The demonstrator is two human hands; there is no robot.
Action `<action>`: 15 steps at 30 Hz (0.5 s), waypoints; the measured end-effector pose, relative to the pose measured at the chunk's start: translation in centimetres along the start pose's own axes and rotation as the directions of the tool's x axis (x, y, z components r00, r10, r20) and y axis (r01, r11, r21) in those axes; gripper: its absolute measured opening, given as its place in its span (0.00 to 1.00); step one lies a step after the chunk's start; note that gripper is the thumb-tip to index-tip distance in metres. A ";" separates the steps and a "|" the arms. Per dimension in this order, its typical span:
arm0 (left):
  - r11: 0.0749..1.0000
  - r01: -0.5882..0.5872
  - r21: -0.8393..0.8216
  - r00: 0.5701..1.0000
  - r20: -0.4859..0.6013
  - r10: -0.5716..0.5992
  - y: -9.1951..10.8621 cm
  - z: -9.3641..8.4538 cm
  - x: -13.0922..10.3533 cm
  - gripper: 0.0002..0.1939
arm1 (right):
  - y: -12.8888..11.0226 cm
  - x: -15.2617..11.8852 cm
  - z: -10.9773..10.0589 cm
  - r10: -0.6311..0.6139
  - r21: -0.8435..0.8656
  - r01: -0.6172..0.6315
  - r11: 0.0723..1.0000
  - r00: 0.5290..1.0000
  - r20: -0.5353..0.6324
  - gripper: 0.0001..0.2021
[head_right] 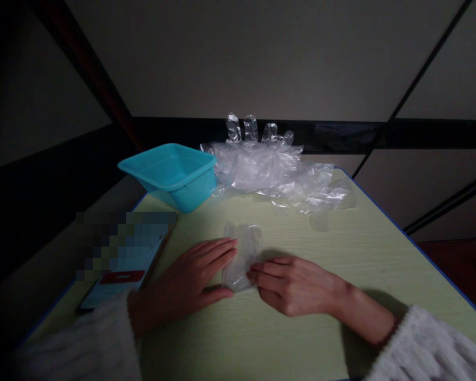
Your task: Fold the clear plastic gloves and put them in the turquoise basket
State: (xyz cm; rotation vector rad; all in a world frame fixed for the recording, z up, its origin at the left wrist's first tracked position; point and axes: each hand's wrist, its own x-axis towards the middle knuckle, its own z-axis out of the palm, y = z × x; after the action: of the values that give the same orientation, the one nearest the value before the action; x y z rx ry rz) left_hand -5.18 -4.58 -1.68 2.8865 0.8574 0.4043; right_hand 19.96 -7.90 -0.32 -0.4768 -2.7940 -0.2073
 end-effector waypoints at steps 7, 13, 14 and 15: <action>0.999 -0.053 -0.003 0.997 -0.053 0.053 0.0 -0.2 0.0 0.32 | 0.3 -0.4 0.7 0.040 0.034 -0.040 0.999 0.999 -0.001 0.11; 0.990 -0.143 -0.005 0.983 -0.115 0.141 0.3 -0.8 0.1 0.23 | 0.8 -0.1 0.4 0.107 0.195 -0.103 0.975 0.994 -0.014 0.10; 0.988 -0.155 0.001 0.980 -0.125 0.154 0.4 -0.8 0.1 0.22 | 0.9 -0.1 0.3 0.135 0.245 -0.124 0.962 0.991 -0.027 0.10; 0.986 -0.166 0.009 0.977 -0.135 0.165 0.4 -0.8 0.1 0.22 | 1.0 -0.1 0.3 0.163 0.295 -0.146 0.944 0.986 -0.034 0.10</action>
State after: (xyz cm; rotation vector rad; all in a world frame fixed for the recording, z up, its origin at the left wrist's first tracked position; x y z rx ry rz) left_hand -5.12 -4.85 -0.84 2.9670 0.6336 0.6225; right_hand 20.31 -6.99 -0.50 -0.6007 -2.6514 0.2204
